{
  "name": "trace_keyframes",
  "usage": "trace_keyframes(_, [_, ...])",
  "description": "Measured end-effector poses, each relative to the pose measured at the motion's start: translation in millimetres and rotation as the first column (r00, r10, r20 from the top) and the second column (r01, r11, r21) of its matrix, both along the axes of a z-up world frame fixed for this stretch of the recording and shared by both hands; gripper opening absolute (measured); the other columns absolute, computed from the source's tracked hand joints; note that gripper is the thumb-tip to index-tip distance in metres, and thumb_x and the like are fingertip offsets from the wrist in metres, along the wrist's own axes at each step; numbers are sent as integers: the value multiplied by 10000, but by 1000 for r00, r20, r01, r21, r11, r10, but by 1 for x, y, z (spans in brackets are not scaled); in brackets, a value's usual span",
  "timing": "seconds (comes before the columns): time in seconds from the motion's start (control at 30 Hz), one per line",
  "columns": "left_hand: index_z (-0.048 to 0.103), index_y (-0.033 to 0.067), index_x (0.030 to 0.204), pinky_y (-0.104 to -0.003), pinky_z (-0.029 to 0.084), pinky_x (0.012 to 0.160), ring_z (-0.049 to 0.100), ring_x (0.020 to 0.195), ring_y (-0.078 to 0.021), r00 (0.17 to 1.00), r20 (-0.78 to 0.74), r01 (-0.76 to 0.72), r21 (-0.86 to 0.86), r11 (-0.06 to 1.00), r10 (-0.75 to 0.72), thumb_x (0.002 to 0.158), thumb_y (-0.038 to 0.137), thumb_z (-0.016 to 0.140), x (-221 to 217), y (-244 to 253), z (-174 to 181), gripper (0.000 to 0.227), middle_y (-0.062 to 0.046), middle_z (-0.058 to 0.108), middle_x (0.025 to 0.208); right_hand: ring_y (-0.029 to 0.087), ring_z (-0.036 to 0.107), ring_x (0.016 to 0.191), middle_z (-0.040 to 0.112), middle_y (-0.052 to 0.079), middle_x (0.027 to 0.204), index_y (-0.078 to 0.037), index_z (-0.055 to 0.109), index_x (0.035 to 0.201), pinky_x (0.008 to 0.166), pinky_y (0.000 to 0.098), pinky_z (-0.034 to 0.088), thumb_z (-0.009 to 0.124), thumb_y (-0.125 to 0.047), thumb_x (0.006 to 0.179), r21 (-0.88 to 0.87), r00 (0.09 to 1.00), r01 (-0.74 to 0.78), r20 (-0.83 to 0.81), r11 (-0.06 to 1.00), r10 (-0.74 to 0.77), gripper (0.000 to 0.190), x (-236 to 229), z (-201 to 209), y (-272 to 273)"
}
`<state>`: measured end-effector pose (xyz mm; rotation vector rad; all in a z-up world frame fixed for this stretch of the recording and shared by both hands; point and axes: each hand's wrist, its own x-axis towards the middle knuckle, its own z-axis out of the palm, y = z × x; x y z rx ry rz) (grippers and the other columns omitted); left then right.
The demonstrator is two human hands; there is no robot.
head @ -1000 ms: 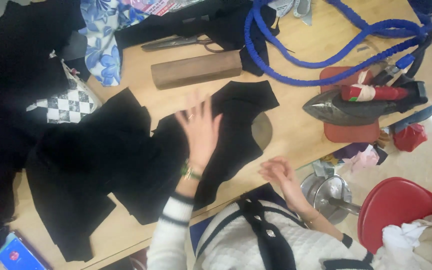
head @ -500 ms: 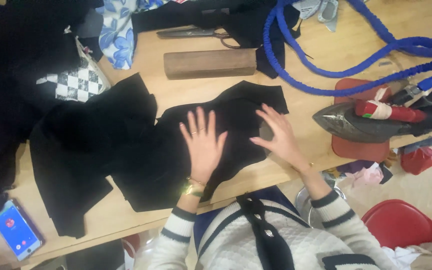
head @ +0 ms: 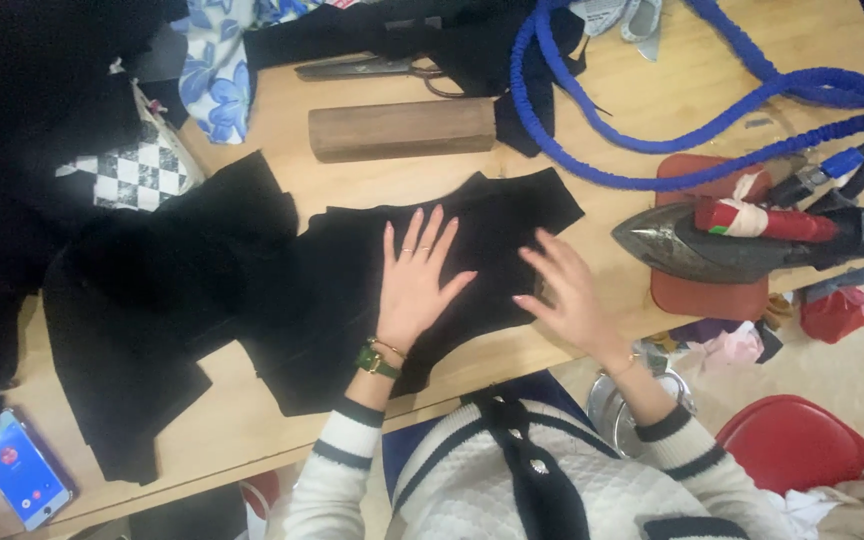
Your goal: The person irons a black piece of fabric on a wooden table using a steam iron. They smooth the fabric with their hands, use a wooden block to press seams, and place a patterned cloth over the fabric while ironing. The person folds the fabric and continues ironing different sections.
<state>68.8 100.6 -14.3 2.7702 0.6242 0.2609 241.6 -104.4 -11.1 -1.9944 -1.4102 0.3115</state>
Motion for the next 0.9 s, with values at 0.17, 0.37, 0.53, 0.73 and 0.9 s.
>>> trace_keyframes(0.17, [334, 289, 1600, -604, 9, 1255, 138, 1593, -235, 999, -31, 21, 8, 1000, -21, 996, 711, 386, 0, 9, 8, 739, 15, 201, 1720, 373, 412, 1457, 432, 161, 1591, -170, 528, 1503, 1202, 544, 293, 786, -417, 868, -5, 1000, -2, 24, 1000, 2, 729, -3, -4, 4])
trace_keyframes(0.37, [360, 266, 1598, -625, 38, 1243, 151, 1585, -253, 996, 2, 94, 48, 994, -94, 1013, 688, 392, -5, 23, 8, 722, -8, 241, 1710, 339, 401, 1467, 374, 132, 1627, -277, 502, 1522, 1223, 525, 279, 651, -547, 924, -53, 982, -41, 184, 998, 50, 673, 10, -19, 0])
trace_keyframes(0.53, [378, 248, 1584, -620, 112, 1235, 197, 1565, -290, 982, 63, 169, 150, 974, -180, 1006, 677, 396, 10, -20, -8, 719, -55, 299, 1682, 329, 422, 1456, 375, 138, 1616, -334, 486, 1528, 1222, 525, 294, 548, -567, 969, -88, 951, -82, 292, 993, 104, 608, 14, -25, -5])
trace_keyframes(0.73, [519, 178, 1492, -530, 399, 1141, 530, 1305, -264, 968, 149, 156, 278, 948, -203, 990, 616, 502, 18, -54, -41, 667, -53, 554, 1425, 323, 439, 1445, 368, 149, 1614, -313, 450, 1555, 1205, 497, 340, 535, -520, 982, -60, 951, -78, 294, 995, 93, 614, 18, -32, -22])
trace_keyframes(0.9, [506, 199, 1496, -598, 354, 1144, 530, 1283, -258, 974, 137, 140, 274, 952, -182, 977, 635, 500, 16, -58, -46, 679, -51, 546, 1402, 433, 456, 1396, 409, 260, 1559, -113, 536, 1526, 1153, 600, 348, 647, -435, 997, -5, 887, 80, 457, 997, -69, 629, 78, 28, -72])
